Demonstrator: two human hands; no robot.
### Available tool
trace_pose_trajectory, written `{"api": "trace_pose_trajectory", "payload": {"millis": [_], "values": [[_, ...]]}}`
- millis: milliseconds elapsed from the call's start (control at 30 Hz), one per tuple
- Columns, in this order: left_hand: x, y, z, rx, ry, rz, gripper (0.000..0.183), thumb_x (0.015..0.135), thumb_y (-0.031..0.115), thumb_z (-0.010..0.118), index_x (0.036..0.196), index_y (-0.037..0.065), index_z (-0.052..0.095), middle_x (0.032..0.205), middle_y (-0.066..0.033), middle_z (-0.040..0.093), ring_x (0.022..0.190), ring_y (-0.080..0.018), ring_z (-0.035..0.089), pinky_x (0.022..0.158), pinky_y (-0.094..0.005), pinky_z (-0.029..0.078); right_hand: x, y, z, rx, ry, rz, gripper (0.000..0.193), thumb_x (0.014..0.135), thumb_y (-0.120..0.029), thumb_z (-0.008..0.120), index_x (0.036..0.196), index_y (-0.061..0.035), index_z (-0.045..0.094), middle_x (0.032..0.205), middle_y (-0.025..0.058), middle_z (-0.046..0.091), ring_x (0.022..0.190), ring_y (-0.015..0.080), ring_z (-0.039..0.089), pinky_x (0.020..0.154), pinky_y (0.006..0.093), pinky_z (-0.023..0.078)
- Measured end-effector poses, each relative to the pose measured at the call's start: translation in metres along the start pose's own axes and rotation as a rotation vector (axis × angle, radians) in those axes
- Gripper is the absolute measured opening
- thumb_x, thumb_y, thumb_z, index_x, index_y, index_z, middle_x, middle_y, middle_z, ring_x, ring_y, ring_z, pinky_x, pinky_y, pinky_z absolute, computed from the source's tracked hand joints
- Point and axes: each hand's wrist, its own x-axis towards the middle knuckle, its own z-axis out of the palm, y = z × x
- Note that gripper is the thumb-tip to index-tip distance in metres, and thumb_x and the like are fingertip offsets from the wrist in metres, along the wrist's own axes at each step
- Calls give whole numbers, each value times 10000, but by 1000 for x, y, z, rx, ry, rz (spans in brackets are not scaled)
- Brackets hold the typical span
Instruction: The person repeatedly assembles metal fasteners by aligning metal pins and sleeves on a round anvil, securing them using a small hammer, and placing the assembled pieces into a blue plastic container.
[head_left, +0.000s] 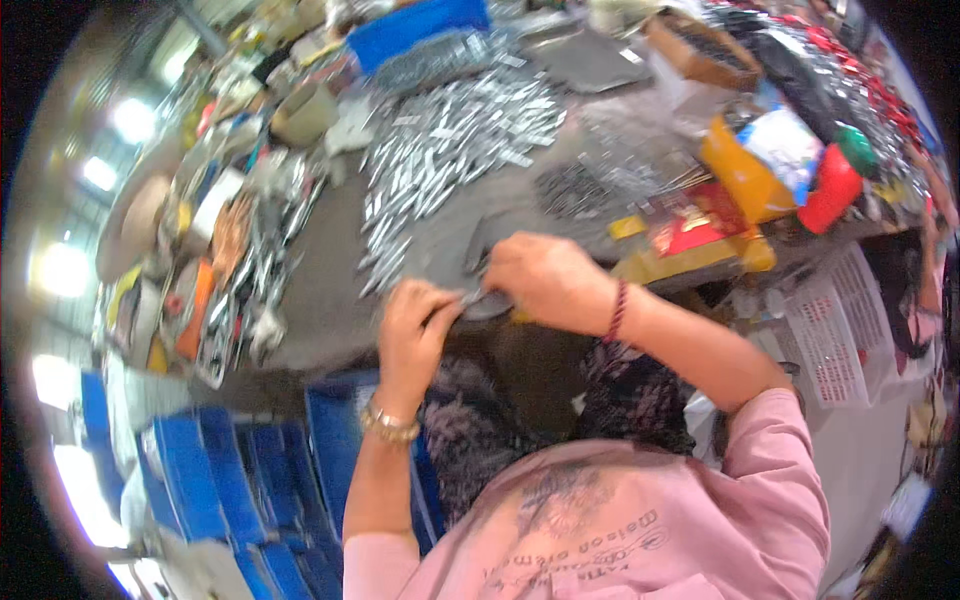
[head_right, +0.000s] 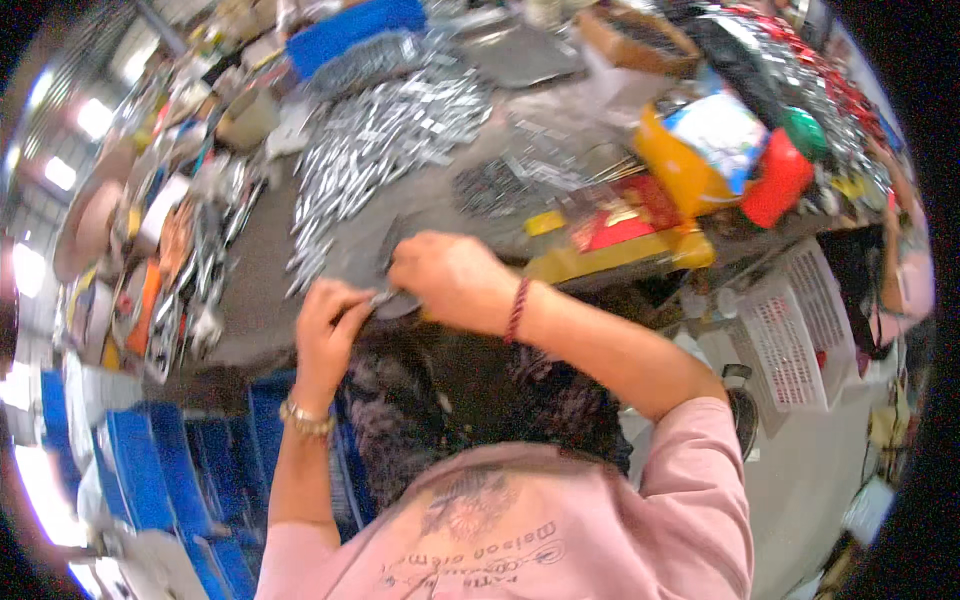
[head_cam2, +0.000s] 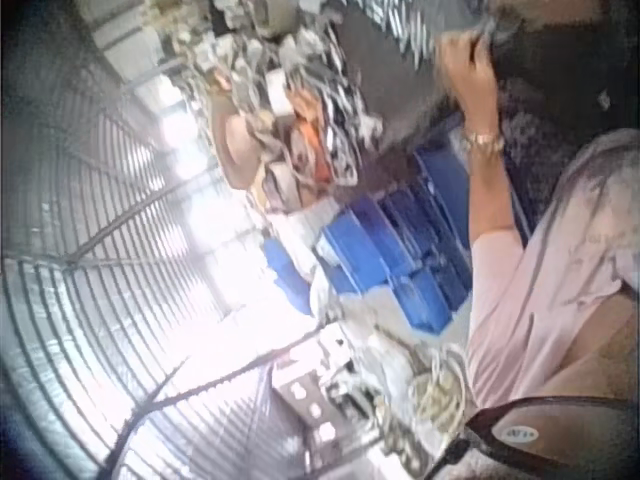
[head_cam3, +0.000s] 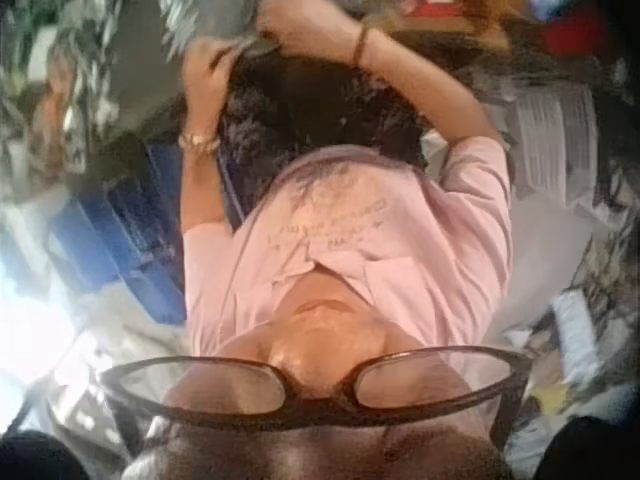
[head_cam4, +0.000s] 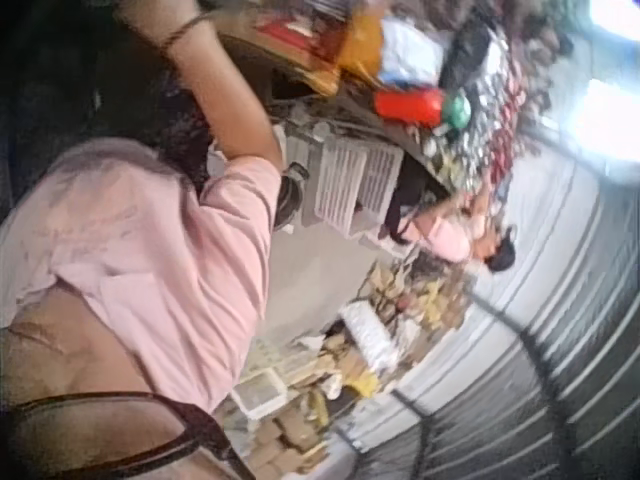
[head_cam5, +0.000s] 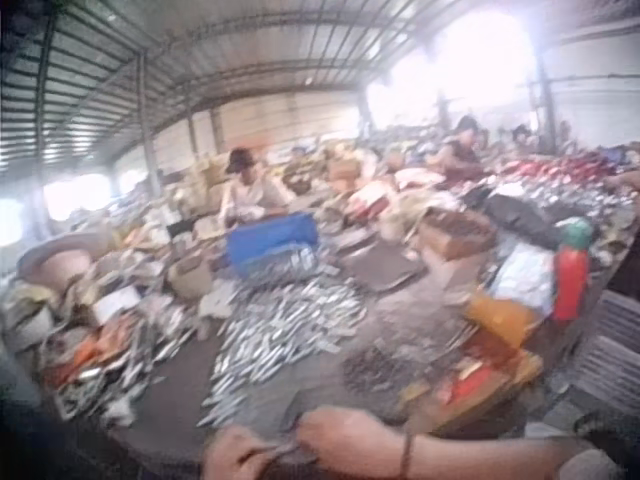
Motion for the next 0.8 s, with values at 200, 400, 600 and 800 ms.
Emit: {"api": "trace_pose_trajectory", "payload": {"millis": [200,400,600,800], "values": [[-2,6,-4,-125,-10,-124,108,882,75,803,981,36,782,924,-97,655,871,-286,663,778,-377,519,1,-3,-7,35,-37,9,317,776,-62,741,1090,-99,764,1047,79,673,1031,328,667,912,452,560],[-7,8,-5,-87,-24,-120,123,896,29,793,1014,7,768,957,-94,669,917,-257,660,811,-348,519,-8,-8,-29,-204,23,246,523,792,-33,754,1309,-107,719,1124,97,679,1094,343,656,999,467,532],[-7,4,-4,-125,-26,-139,107,889,8,784,989,-3,749,953,-101,663,914,-268,657,822,-358,522,-15,-19,-40,-182,53,262,482,833,-16,696,1301,-127,725,1095,119,661,1012,340,688,899,460,567],[-1,-4,3,-136,-14,-67,89,894,-8,775,976,-4,741,942,-103,652,898,-267,652,819,-360,523,-19,-50,-54,-31,147,194,610,829,81,635,1381,-162,725,1029,135,632,829,352,703,721,444,581]]}}
